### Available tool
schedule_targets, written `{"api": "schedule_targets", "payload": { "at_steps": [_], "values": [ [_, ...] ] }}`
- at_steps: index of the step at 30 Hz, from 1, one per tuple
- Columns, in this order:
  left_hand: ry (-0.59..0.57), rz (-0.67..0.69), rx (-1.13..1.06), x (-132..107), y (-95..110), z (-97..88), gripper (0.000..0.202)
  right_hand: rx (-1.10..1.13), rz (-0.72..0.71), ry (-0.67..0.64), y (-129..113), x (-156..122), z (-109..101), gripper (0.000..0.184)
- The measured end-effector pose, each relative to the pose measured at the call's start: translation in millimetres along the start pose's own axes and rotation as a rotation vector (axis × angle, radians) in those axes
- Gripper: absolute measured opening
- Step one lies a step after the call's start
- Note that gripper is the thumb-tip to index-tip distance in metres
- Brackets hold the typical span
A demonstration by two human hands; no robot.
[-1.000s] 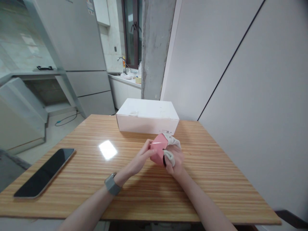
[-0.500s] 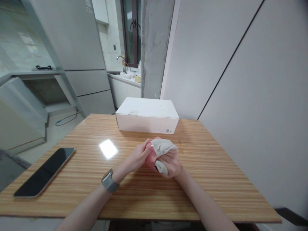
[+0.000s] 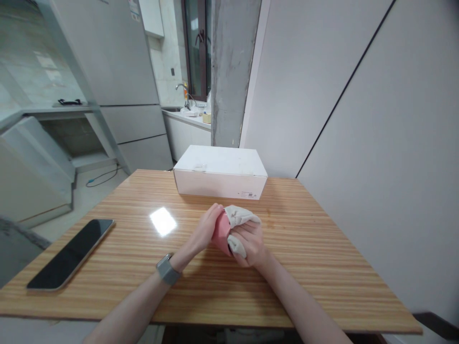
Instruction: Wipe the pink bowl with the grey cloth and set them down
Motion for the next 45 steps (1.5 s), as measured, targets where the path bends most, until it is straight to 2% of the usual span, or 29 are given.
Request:
{"api": "schedule_targets", "payload": {
  "at_steps": [3,6,8,11,13,15,17,20,23,25,28,30,33,37,39,42,45],
  "values": [
    [-0.056,0.037,0.225,-0.5,4.5,0.6,0.041,0.013,0.015,-0.018,-0.2,-0.5,3.5,0.025],
    [-0.113,0.076,0.261,-6.2,10.5,3.7,0.038,0.034,0.048,0.009,3.1,-1.5,-0.5,0.022],
    [-0.132,0.105,0.233,-10.6,14.3,5.9,0.034,0.054,0.116,0.053,8.5,-2.6,-4.6,0.022],
    [-0.149,0.125,0.167,-17.0,19.0,9.6,0.027,0.072,0.328,0.219,23.5,-9.4,-12.0,0.024],
    [-0.206,0.123,0.067,-21.0,21.4,15.0,0.025,0.056,0.446,0.348,31.7,-16.9,-16.5,0.027],
    [-0.289,0.099,-0.094,-23.1,21.5,21.8,0.025,0.035,0.482,0.412,34.8,-21.5,-19.4,0.028],
    [-0.325,0.048,-0.25,-20.7,16.5,25.9,0.028,0.032,0.469,0.413,34.8,-21.9,-21.6,0.028],
    [-0.208,-0.038,-0.331,-9.4,0.2,21.4,0.026,0.056,0.362,0.297,28.4,-13.6,-19.8,0.025],
    [-0.089,-0.04,-0.254,-3.0,-8.3,13.2,0.032,0.04,0.114,0.03,11.4,-1.7,-5.2,0.023],
    [-0.071,-0.002,-0.083,-4.8,-4.7,9.8,0.032,0.009,0.015,-0.065,4.5,1.2,1.4,0.024],
    [-0.092,0.048,0.186,-11.3,5.9,8.5,0.032,0.01,0.069,-0.034,7.8,1.2,-0.8,0.025],
    [-0.117,0.078,0.214,-14.8,12.0,9.6,0.03,0.024,0.131,-0.005,12.1,-0.8,-4.4,0.025],
    [-0.17,0.112,0.091,-18.2,18.0,13.8,0.028,0.032,0.219,0.054,17.9,-4.4,-9.6,0.024],
    [-0.242,0.102,-0.199,-21.2,22.0,22.2,0.034,0.027,0.381,0.289,25.6,-10.7,-21.8,0.025],
    [-0.256,0.071,-0.31,-20.1,20.4,25.2,0.038,0.024,0.387,0.35,24.4,-11.1,-25.0,0.027],
    [-0.216,-0.003,-0.397,-14.3,12.4,24.5,0.033,0.044,0.286,0.265,17.2,-4.8,-21.6,0.025],
    [-0.133,-0.004,-0.257,-9.7,8.5,17.5,0.031,0.02,0.096,0.062,5.9,1.7,-10.2,0.024]
  ]
}}
Point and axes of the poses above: each hand's wrist, its own x-axis towards the middle knuckle, its own z-axis out of the palm, y = z × x, the point moved 6 cm from there along x, towards the middle knuckle, and after that the axes turned 1 degree about -x, right-handed, at the moved point
